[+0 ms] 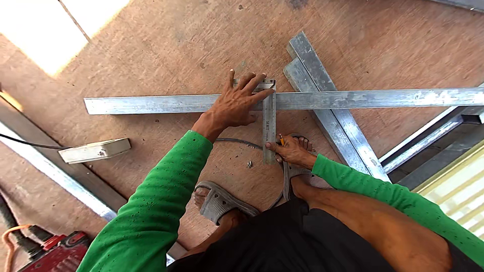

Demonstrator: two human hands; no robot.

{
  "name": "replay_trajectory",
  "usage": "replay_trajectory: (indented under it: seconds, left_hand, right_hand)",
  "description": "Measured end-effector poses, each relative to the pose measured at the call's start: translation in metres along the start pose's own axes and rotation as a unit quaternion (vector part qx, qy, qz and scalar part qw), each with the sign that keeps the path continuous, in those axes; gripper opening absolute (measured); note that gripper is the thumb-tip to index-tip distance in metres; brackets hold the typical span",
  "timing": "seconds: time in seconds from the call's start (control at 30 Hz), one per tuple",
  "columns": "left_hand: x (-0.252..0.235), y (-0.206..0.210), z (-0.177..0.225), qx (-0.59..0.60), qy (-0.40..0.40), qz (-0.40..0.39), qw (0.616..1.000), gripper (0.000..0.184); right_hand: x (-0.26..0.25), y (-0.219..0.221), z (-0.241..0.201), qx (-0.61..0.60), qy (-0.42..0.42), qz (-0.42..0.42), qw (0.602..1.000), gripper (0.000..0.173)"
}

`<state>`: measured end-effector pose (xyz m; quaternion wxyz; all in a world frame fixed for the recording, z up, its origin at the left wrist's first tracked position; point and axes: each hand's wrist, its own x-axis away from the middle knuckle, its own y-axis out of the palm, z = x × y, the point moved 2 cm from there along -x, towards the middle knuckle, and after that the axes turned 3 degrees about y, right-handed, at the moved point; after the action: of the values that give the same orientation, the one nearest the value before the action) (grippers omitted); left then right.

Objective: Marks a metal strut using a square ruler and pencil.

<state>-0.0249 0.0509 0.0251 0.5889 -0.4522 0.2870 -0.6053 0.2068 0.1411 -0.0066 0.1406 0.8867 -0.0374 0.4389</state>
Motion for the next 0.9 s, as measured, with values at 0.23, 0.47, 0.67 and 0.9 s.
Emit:
replay_trajectory:
  seconds: [0.23,0.47,0.67,0.9]
  left_hand:
    - [-0.002,0.01,-0.005,-0.009,0.044,0.058,0.997,0.073]
    - [-0.004,0.011,-0.007,0.0,0.03,0.073,0.997,0.072]
    - [-0.008,0.02,-0.007,0.026,0.046,0.1,0.994,0.074]
    - [-0.009,0.021,-0.007,0.026,0.059,0.102,0.993,0.076]
  right_hand:
    - [0.013,-0.009,-0.004,0.007,0.023,0.004,1.0,0.033]
    - [0.027,-0.032,-0.021,-0.027,0.011,0.054,0.998,0.042]
    - [0.028,-0.046,-0.031,-0.023,-0.079,0.135,0.987,0.049]
    - [0.055,-0.044,-0.068,0.036,-0.148,0.198,0.968,0.072]
